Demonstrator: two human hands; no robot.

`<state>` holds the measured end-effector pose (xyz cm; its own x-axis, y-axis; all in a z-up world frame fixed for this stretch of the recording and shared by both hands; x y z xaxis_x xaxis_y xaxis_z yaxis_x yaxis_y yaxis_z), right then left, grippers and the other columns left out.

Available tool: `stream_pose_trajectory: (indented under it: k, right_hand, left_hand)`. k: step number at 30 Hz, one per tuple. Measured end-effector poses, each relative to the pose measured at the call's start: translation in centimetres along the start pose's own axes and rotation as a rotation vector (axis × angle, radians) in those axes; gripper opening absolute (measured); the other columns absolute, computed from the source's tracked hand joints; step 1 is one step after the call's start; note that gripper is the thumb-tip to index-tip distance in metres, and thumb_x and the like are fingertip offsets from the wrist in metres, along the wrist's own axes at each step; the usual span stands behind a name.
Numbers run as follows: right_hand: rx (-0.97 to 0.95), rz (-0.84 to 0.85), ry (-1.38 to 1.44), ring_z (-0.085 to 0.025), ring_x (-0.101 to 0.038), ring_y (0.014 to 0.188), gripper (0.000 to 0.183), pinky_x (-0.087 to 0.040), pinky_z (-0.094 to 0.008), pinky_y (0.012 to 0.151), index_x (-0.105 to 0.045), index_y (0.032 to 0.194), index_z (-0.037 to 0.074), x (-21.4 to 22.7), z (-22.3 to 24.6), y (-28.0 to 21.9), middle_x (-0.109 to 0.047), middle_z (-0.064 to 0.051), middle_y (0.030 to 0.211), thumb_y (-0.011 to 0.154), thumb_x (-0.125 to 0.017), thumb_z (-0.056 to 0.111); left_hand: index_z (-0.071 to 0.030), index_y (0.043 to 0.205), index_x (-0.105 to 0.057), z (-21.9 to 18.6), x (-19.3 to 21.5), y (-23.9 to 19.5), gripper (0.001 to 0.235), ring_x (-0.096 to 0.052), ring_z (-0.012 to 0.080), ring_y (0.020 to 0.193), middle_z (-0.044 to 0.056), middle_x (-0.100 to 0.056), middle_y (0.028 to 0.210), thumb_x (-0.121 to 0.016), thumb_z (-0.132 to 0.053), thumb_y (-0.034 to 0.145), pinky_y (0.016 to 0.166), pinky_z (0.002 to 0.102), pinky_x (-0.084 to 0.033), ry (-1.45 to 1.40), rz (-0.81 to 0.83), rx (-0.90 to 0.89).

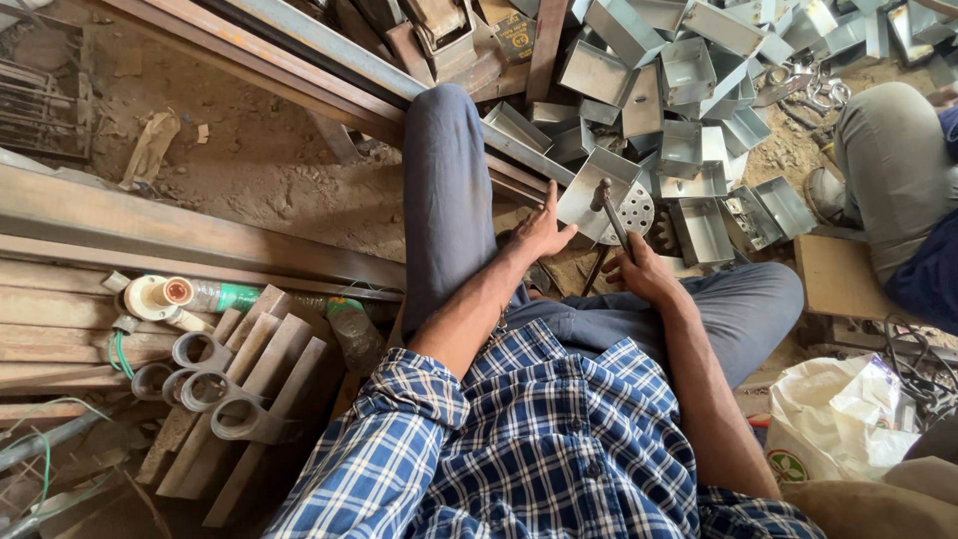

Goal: The person uses a hammer to shape and assemble small metal box components while sitting on the floor, handling multiple individual metal pieces and using a hammer to tap them into place.

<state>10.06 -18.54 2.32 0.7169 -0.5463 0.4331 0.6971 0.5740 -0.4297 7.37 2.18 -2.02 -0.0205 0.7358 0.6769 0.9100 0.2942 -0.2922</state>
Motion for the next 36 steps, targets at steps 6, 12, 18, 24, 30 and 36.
stream_pose_trajectory:
  k: [6,12,18,24,30,36]
  right_hand:
    - [0.004,0.004,-0.004,-0.03,-0.076,0.093,0.031,-0.063,-0.04,0.073,-0.041,0.134,0.002,0.0,-0.1,0.1,-0.074,-0.019,0.11,0.108,-0.044,0.019]
    - [-0.006,0.001,-0.011,-0.03,-0.076,0.093,0.032,-0.063,-0.041,0.074,-0.042,0.136,0.004,0.1,0.5,-0.3,-0.073,-0.019,0.11,0.108,-0.044,0.019]
    - [-0.001,-0.004,0.004,-0.029,-0.075,0.091,0.034,-0.062,-0.04,0.073,-0.041,0.138,0.006,0.1,0.6,-0.4,-0.073,-0.019,0.109,0.106,-0.045,0.017]
    - [0.026,0.007,-0.01,-0.029,-0.075,0.092,0.024,-0.062,-0.04,0.072,-0.045,0.127,0.002,0.0,0.9,-0.6,-0.074,-0.019,0.109,0.108,-0.046,0.017]
    - [-0.008,-0.004,-0.015,-0.03,-0.075,0.092,0.023,-0.063,-0.04,0.073,-0.043,0.127,0.004,-0.1,1.1,-0.8,-0.073,-0.019,0.11,0.107,-0.046,0.015]
    - [0.008,-0.011,-0.017,-0.029,-0.075,0.094,0.025,-0.063,-0.04,0.074,-0.044,0.13,0.005,0.0,1.5,-0.9,-0.073,-0.019,0.111,0.108,-0.046,0.016]
  left_hand:
    - [-0.012,0.164,0.015,1.9,-0.8,0.9,0.123,-0.041,0.0462,0.144,0.032,-0.033,0.159,-0.069,-0.056,0.086,0.116,0.055,-0.04,-0.017,0.053,0.161]
    - [-0.002,0.162,-0.007,3.2,-1.0,0.8,0.125,-0.029,0.0437,0.151,0.03,-0.023,0.164,-0.07,-0.073,0.08,0.122,0.054,-0.027,0.017,0.063,0.277]
    - [-0.003,0.161,-0.022,2.5,-0.6,0.2,0.115,-0.035,0.0381,0.15,0.024,-0.034,0.162,-0.066,-0.073,0.082,0.123,0.049,-0.03,0.055,0.083,0.271]
    - [-0.003,0.159,-0.031,2.7,-0.8,0.2,0.108,-0.04,0.0379,0.149,0.024,-0.04,0.161,-0.064,-0.072,0.083,0.121,0.048,-0.035,0.04,0.101,0.28]
    - [-0.001,0.162,-0.015,2.8,-1.1,1.0,0.118,-0.038,0.0388,0.148,0.025,-0.035,0.16,-0.066,-0.071,0.083,0.121,0.048,-0.031,0.033,0.051,0.219]
    - [0.0,0.159,-0.015,1.4,-0.1,0.8,0.116,-0.041,0.0382,0.145,0.023,-0.037,0.159,-0.073,-0.063,0.081,0.118,0.047,-0.036,0.03,-0.034,0.113]
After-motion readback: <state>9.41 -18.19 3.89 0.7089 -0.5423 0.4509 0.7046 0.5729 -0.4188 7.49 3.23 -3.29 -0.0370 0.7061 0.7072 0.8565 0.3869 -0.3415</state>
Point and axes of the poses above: each hand's wrist, its own y-axis towards the middle knuckle, its own x-axis out of the back of the hand, z = x × y, the point moved 8 cm from there along y, towards the middle knuckle
